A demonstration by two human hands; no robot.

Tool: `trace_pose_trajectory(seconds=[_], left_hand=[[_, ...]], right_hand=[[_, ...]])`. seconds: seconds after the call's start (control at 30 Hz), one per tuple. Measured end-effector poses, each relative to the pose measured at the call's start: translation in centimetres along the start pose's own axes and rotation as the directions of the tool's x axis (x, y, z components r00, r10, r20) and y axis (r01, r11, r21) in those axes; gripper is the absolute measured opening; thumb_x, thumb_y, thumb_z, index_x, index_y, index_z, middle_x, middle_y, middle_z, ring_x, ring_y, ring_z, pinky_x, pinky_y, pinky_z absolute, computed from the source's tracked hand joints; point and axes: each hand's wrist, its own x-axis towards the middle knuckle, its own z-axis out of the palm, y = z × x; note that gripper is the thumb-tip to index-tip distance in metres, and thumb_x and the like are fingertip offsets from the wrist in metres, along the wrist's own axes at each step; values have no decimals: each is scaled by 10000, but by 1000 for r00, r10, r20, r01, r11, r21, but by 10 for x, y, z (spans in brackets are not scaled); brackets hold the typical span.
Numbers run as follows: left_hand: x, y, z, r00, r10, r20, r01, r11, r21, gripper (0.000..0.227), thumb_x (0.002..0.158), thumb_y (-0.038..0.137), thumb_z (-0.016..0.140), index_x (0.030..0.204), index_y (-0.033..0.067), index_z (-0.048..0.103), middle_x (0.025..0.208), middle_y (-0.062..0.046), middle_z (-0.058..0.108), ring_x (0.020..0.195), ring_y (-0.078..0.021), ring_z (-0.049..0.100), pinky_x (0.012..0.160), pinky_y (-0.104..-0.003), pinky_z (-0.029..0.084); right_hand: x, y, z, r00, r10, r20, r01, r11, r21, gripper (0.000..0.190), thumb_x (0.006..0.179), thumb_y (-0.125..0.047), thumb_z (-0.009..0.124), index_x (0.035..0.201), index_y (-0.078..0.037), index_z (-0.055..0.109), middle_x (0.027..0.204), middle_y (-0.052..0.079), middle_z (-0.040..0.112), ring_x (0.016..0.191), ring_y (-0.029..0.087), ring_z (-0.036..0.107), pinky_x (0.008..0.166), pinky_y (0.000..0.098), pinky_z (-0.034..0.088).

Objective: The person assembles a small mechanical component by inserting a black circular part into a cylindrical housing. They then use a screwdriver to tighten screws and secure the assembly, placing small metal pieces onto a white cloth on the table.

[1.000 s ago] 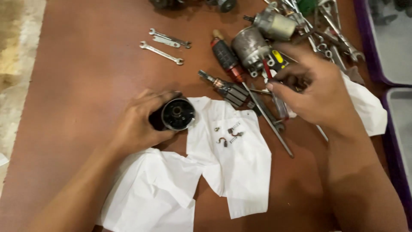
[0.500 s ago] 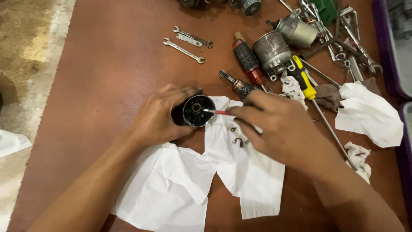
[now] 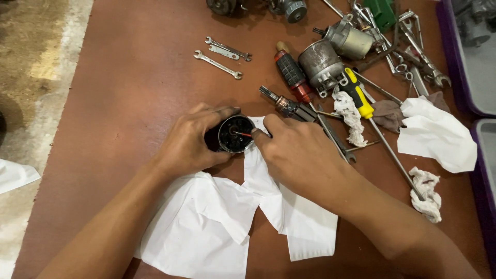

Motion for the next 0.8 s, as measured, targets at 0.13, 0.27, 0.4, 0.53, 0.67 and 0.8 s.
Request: trace_pose_trajectory(seconds=[0.13, 0.27, 0.4, 0.53, 0.67, 0.8], left_hand=[[0, -2, 1, 1000, 16, -8, -16, 1000, 6, 765, 508, 73, 857, 1251, 7, 689, 1145, -94, 769, 905, -220, 664, 834, -363, 567], [0, -1, 0, 1000, 18, -14, -18, 1000, -19, 751, 496, 68, 864, 1225, -4, 699, 1145, -111, 766, 904, -228, 664, 832, -363, 568], [1, 2, 0, 1000, 8, -16, -9, 999, -40, 719, 486, 44, 859, 1188, -4, 713, 1257, -134, 732, 942, -236, 677, 851, -362, 578], [-1, -5, 4, 999, 29, -15, -29, 999, -18, 732, 489, 49, 849, 1204, -16, 705, 1231, -127, 743, 951, -228, 684, 863, -349, 584], [-4, -14, 8, 995, 49, -87, -61, 989, -136, 662, 515, 66, 900, 1150, -5, 730, 1133, -150, 764, 1024, -379, 695, 879, -431, 546], [-3, -12, 7, 997, 33, -74, -43, 990, -133, 692, 516, 63, 905, 1179, -11, 724, 1128, -157, 765, 1021, -367, 700, 888, -420, 545]], right_hand=[[2, 5, 5, 997, 15, 74, -17, 999, 29, 269, 811, -82, 657, 1051, 11, 733, 810, 137, 602, 412, 252, 595, 398, 376, 527], [-1, 9, 6, 998, 22, -58, -13, 988, 151, 182, 860, -121, 660, 989, -47, 765, 779, 95, 604, 522, 281, 581, 490, 399, 491], [-1, 9, 4, 997, 56, -60, -39, 968, 250, 194, 885, -122, 677, 1000, -25, 800, 773, 89, 639, 534, 248, 573, 504, 371, 483], [-3, 10, 4, 995, 57, -85, -33, 964, 262, 181, 884, -123, 663, 980, -50, 798, 784, 76, 633, 561, 270, 584, 521, 389, 484], [-3, 11, 3, 999, 26, -39, -19, 984, 175, 148, 909, -149, 638, 882, -82, 767, 785, 106, 662, 550, 325, 698, 470, 409, 570], [0, 12, 10, 999, 31, -36, -25, 986, 165, 161, 914, -161, 620, 853, -92, 753, 776, 96, 652, 535, 323, 695, 456, 408, 563]])
